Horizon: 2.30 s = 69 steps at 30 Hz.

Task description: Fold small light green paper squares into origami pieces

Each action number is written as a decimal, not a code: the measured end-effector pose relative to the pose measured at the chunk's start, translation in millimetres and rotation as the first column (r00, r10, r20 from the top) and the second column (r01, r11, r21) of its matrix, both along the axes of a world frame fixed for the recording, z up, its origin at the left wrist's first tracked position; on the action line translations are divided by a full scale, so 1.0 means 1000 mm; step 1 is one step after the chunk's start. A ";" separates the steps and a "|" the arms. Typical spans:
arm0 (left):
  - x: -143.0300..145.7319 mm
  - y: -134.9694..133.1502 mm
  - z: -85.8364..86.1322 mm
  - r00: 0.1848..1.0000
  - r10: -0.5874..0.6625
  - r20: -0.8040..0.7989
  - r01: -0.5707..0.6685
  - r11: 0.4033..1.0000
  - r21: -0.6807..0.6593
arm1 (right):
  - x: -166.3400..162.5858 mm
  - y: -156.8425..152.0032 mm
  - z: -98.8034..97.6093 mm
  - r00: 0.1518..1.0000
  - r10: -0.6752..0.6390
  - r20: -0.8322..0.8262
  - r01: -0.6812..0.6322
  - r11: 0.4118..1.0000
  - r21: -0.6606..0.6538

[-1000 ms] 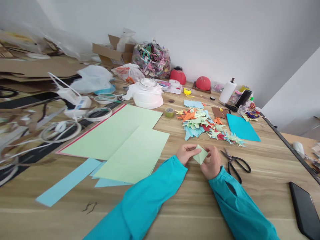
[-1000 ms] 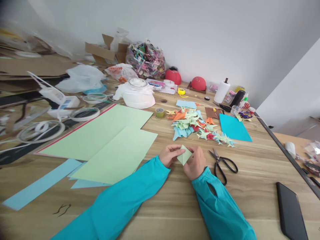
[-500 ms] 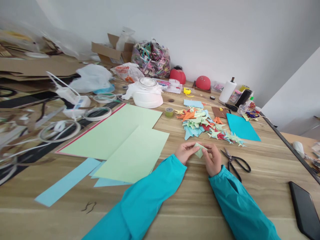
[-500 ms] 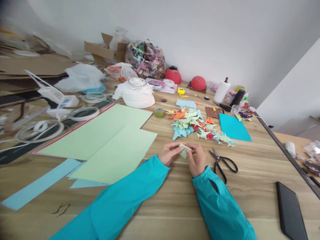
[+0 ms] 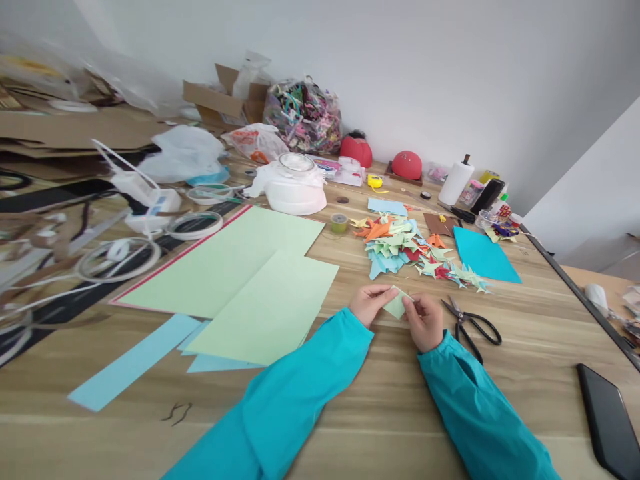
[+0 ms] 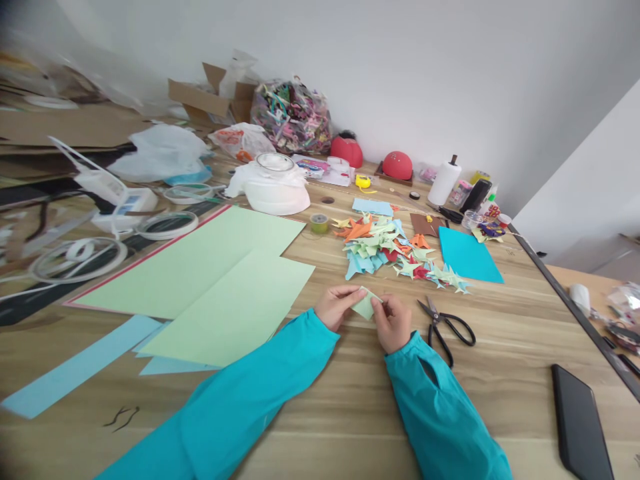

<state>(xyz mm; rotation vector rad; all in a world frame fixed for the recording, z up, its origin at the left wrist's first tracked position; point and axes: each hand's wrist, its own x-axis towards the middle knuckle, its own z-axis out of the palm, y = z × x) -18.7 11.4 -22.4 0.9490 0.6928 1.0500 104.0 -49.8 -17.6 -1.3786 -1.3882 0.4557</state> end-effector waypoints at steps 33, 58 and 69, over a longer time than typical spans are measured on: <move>0.000 -0.006 0.004 0.976 0.028 -0.214 0.033 0.960 0.278 | -0.002 0.003 0.004 0.985 0.063 -0.162 -0.054 0.997 0.056; -0.002 -0.005 0.011 0.987 0.016 -0.159 -0.001 0.996 0.092 | -0.004 0.004 0.007 0.965 0.030 -0.261 -0.026 1.000 0.018; -0.001 -0.003 0.006 0.992 0.001 -0.130 0.013 0.994 0.108 | 0.001 0.009 0.004 0.899 0.131 -0.417 -0.153 0.988 -0.019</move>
